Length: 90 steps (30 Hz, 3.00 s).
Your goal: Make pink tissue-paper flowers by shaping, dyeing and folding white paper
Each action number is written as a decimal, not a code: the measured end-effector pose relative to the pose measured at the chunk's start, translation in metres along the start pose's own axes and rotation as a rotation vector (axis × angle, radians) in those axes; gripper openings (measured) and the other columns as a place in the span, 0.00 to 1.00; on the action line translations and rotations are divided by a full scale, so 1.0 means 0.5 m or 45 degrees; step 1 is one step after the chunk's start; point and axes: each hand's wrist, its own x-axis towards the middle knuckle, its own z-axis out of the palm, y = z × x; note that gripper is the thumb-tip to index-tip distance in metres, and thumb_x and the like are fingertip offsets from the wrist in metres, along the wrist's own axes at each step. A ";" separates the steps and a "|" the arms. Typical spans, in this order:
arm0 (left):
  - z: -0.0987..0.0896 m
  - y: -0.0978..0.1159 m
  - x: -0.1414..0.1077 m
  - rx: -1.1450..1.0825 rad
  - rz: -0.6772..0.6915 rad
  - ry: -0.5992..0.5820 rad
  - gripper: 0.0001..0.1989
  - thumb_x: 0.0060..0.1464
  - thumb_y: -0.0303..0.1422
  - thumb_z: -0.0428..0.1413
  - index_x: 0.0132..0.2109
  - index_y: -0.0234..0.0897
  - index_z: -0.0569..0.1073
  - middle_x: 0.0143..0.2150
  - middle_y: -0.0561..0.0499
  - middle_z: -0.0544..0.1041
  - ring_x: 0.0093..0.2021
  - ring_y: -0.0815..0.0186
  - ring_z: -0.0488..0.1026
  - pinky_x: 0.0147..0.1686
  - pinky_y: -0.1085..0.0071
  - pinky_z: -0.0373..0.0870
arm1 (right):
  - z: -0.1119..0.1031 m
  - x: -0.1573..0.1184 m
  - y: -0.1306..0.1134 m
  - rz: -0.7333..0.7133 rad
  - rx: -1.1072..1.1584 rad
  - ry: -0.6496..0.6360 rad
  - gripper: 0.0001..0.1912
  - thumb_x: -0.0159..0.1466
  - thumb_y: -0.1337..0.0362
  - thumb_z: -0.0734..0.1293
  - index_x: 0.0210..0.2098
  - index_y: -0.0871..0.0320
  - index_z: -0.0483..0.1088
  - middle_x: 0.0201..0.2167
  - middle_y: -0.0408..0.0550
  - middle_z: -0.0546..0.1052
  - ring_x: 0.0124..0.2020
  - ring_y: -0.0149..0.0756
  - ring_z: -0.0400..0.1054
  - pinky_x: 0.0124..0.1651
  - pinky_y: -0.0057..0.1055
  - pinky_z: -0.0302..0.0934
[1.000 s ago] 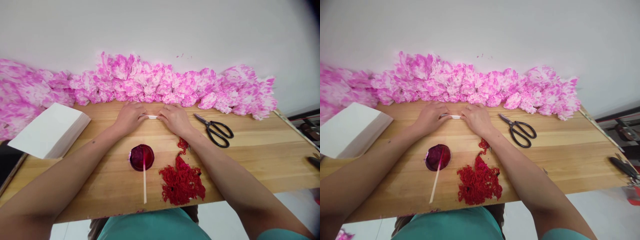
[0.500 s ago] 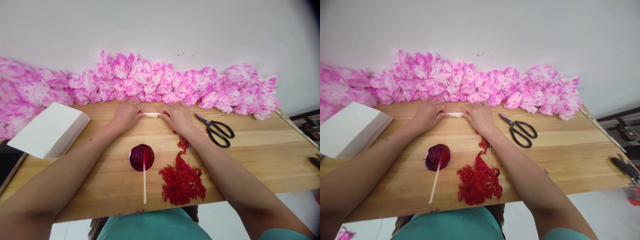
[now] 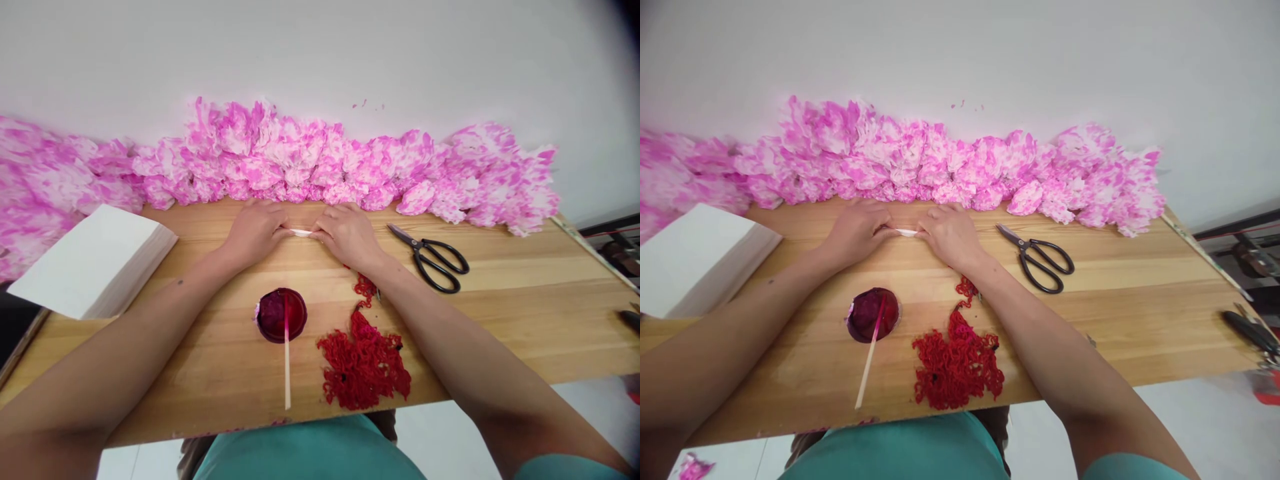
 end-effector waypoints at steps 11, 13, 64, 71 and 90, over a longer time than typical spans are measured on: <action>0.009 -0.003 0.003 -0.003 0.012 0.029 0.15 0.63 0.40 0.51 0.34 0.36 0.75 0.33 0.46 0.76 0.38 0.58 0.70 0.39 0.63 0.62 | 0.008 -0.002 0.006 0.021 0.084 0.042 0.12 0.68 0.56 0.64 0.40 0.59 0.74 0.38 0.51 0.77 0.42 0.43 0.67 0.45 0.36 0.52; 0.013 0.001 0.002 -0.021 0.064 0.053 0.15 0.63 0.41 0.51 0.36 0.36 0.76 0.36 0.46 0.77 0.40 0.58 0.70 0.40 0.63 0.62 | 0.011 -0.001 0.004 -0.002 0.103 0.057 0.14 0.68 0.55 0.64 0.42 0.58 0.74 0.39 0.51 0.77 0.43 0.43 0.67 0.47 0.36 0.53; -0.001 -0.006 -0.005 0.001 -0.080 0.027 0.10 0.60 0.38 0.53 0.34 0.37 0.72 0.35 0.46 0.75 0.38 0.57 0.70 0.38 0.63 0.62 | 0.000 -0.007 0.000 0.118 0.121 -0.018 0.10 0.68 0.59 0.64 0.39 0.57 0.74 0.38 0.51 0.78 0.41 0.43 0.69 0.45 0.37 0.54; 0.000 -0.006 0.009 0.010 -0.117 -0.025 0.09 0.59 0.36 0.54 0.31 0.38 0.70 0.33 0.46 0.75 0.39 0.56 0.69 0.39 0.62 0.62 | -0.001 0.004 -0.001 0.112 0.048 -0.067 0.09 0.67 0.58 0.65 0.37 0.57 0.74 0.36 0.50 0.78 0.39 0.42 0.69 0.44 0.37 0.53; -0.001 -0.019 -0.002 -0.059 -0.152 0.059 0.11 0.59 0.40 0.53 0.32 0.40 0.71 0.33 0.46 0.75 0.39 0.56 0.70 0.38 0.62 0.61 | -0.005 -0.009 0.016 0.183 -0.002 -0.024 0.11 0.68 0.57 0.63 0.36 0.58 0.72 0.36 0.52 0.78 0.39 0.45 0.68 0.41 0.37 0.53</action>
